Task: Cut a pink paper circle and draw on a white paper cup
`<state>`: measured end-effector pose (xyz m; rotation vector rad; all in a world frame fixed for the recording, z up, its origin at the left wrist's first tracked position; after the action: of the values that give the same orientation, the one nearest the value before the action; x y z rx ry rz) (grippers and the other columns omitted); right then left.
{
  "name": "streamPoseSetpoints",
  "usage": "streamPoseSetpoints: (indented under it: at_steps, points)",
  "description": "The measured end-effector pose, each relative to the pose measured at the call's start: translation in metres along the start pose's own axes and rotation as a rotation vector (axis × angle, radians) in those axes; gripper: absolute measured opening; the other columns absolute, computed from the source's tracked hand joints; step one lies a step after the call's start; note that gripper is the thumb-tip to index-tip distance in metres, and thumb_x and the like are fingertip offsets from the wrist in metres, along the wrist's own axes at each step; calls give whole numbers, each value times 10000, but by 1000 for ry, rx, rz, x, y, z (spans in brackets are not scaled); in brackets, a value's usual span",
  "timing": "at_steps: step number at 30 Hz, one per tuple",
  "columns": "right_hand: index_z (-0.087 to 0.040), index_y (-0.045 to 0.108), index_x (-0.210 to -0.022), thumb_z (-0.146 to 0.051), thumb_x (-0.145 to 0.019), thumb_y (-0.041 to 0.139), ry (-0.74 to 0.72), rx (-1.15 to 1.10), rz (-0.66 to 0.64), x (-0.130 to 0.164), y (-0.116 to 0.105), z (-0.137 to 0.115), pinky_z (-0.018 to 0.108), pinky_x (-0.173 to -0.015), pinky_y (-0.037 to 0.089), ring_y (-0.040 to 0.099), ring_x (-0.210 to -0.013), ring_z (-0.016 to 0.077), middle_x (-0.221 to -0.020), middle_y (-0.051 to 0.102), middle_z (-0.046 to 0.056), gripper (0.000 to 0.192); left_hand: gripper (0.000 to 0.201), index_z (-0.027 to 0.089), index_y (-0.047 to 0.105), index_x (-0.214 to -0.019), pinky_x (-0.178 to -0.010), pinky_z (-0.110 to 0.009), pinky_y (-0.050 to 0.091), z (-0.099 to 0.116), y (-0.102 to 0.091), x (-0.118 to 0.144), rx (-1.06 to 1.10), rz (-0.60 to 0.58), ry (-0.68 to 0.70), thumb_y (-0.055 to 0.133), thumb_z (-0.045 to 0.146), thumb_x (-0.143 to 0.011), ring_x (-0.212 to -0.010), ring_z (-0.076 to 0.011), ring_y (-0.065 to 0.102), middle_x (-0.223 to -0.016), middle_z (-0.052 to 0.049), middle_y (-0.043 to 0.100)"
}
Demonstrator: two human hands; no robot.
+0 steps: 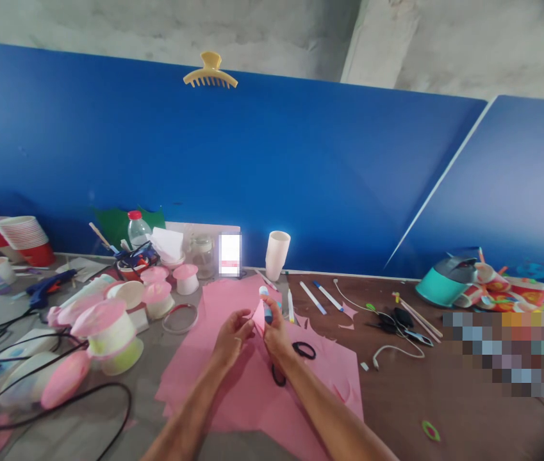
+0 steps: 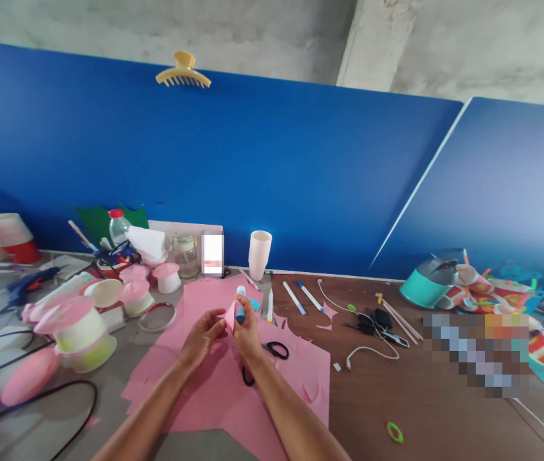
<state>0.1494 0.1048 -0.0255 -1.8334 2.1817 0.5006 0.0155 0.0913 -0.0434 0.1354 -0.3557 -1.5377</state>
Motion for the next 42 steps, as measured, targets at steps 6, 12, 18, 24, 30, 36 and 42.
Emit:
streamPoseSetpoints:
  at_steps: [6,12,18,24,30,36,42]
  points:
    - [-221,680,-1101,-273,-759,655,64,-35,-2,-2,0,1,359,-887,543,667,-978,227,-1089,713,61,347,560,192,614,-1001,-579,-233,448,-2,2,-1,11,-30,6,875,453,-580,-605,-116,609,-704,45,646]
    - [-215,667,-1119,-407,-809,687,87,-51,43,-3,-2,1,316,-738,554,651,-787,187,-953,704,45,366,506,192,632,-1033,-652,-263,501,1,10,3,-56,-109,78,855,389,-624,-640,-119,623,-720,62,596]
    - [-228,684,-1079,-317,-785,681,-24,43,72,-4,-5,0,355,-852,555,660,-909,213,-1030,711,59,307,551,192,600,-1052,-639,-266,496,-2,8,3,-72,-65,31,843,400,-604,-635,-123,600,-714,71,554]
    - [-243,676,-1118,-247,-771,631,-67,84,48,-5,-2,1,387,-919,547,655,-1028,239,-1048,700,64,350,609,175,616,-1081,-686,-300,513,1,14,5,-45,-138,35,857,451,-594,-658,-136,606,-734,49,573]
    - [-251,655,-1154,-153,-704,599,-60,125,35,-1,-2,7,405,-952,534,657,-1040,239,-1093,701,59,464,570,165,631,-1067,-703,-313,528,-2,14,3,-33,-147,71,825,505,-652,-659,-137,597,-721,46,571]
    - [-229,647,-1183,-131,-657,565,-78,183,42,0,-3,11,415,-961,528,650,-1078,254,-1150,698,77,541,605,174,619,-1044,-698,-309,525,-2,13,3,-61,-130,58,824,557,-623,-661,-136,593,-733,44,572]
    - [-226,634,-1215,-191,-728,587,-51,277,183,-6,-19,5,480,-1051,453,600,-1167,286,-1132,696,81,491,649,187,619,-1059,-698,-311,516,3,11,5,-77,-82,56,841,568,-583,-640,-118,583,-777,40,582]
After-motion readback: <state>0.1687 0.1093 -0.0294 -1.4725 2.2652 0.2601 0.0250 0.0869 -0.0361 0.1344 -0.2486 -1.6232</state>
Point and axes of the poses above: each hand's wrist, its own x-axis away from the middle knuckle, its own y-axis out of the palm, z = x × y, the point moved 8 cm from there along -x, towards the middle knuckle
